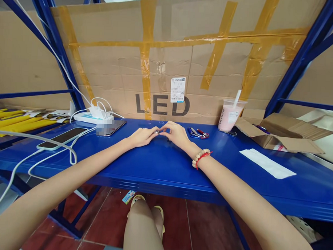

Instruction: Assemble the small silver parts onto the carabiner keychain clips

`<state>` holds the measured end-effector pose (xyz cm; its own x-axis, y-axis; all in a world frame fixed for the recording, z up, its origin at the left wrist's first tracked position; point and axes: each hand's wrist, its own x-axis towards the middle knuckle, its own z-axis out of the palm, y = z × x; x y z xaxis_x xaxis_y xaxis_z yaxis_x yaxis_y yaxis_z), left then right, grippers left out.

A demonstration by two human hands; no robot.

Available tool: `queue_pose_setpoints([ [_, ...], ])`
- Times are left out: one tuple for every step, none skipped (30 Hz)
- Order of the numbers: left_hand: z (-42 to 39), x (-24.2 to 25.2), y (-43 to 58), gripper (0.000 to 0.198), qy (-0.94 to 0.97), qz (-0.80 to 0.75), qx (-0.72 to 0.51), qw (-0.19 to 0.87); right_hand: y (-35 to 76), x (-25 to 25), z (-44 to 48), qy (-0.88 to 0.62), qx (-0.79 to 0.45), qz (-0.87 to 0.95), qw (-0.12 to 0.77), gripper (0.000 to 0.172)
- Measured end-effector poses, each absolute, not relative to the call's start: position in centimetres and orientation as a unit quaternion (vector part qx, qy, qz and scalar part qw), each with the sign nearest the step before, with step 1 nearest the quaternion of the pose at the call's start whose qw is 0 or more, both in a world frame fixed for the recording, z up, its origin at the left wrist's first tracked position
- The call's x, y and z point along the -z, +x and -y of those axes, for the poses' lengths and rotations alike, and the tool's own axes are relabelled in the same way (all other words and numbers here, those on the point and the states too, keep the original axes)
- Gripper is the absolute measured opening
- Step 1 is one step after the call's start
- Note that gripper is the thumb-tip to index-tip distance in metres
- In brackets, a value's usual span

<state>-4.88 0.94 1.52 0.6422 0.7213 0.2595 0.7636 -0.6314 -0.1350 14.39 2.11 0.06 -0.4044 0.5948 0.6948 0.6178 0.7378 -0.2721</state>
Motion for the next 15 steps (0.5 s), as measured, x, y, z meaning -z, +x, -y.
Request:
queue_pose_setpoints([
  [-0.99,-1.48,-4.9,0.031,-0.898,0.413,0.091,0.119,14.4,-0.11,-2.06,-0.364,0.011,0.837,0.408,0.02],
  [-1.05,-1.44,-4.91,0.031,-0.898,0.412,0.092,0.123,14.41,-0.15,-2.03,-0.365,0.01,0.837,0.407,0.021],
  [-1.11,-1.39,-4.92,0.031,-0.898,0.412,0.093,0.125,14.42,-0.18,-2.01,-0.365,0.011,0.838,0.406,0.022],
  [-1.17,-1.34,-4.94,0.032,-0.898,0.411,0.094,0.128,14.44,-0.2,-2.04,-0.361,0.015,0.84,0.404,0.023],
  [-1.22,-1.29,-4.94,0.032,-0.897,0.411,0.096,0.129,14.46,-0.19,-2.09,-0.358,0.021,0.842,0.403,0.024],
  [-1.28,-1.24,-4.94,0.032,-0.897,0.411,0.097,0.13,14.49,-0.17,-2.17,-0.354,0.027,0.844,0.401,0.024],
  [-1.32,-1.19,-4.93,0.032,-0.897,0.411,0.098,0.131,14.51,-0.14,-2.27,-0.352,0.032,0.846,0.4,0.024],
  [-1.36,-1.15,-4.92,0.032,-0.896,0.412,0.1,0.132,14.53,-0.1,-2.36,-0.352,0.035,0.846,0.399,0.025],
  [-1.39,-1.1,-4.89,0.032,-0.896,0.412,0.103,0.132,14.55,-0.07,-2.45,-0.354,0.037,0.845,0.4,0.025],
  [-1.42,-1.07,-4.86,0.032,-0.895,0.412,0.108,0.132,14.57,-0.06,-2.51,-0.357,0.038,0.843,0.401,0.025],
  [-1.44,-1.04,-4.83,0.032,-0.894,0.413,0.111,0.132,14.59,-0.06,-2.56,-0.36,0.038,0.842,0.401,0.025],
  [-1.46,-1.02,-4.8,0.032,-0.893,0.415,0.114,0.131,14.61,-0.06,-2.59,-0.361,0.038,0.841,0.401,0.025],
  [-1.47,-1.01,-4.77,0.032,-0.892,0.418,0.115,0.129,14.63,-0.07,-2.6,-0.362,0.037,0.842,0.399,0.025],
  [-1.49,-0.99,-4.75,0.032,-0.891,0.421,0.115,0.129,14.64,-0.07,-2.61,-0.361,0.035,0.843,0.398,0.025],
  [-1.51,-0.99,-4.73,0.032,-0.89,0.423,0.115,0.129,14.63,-0.05,-2.62,-0.359,0.035,0.844,0.397,0.025],
])
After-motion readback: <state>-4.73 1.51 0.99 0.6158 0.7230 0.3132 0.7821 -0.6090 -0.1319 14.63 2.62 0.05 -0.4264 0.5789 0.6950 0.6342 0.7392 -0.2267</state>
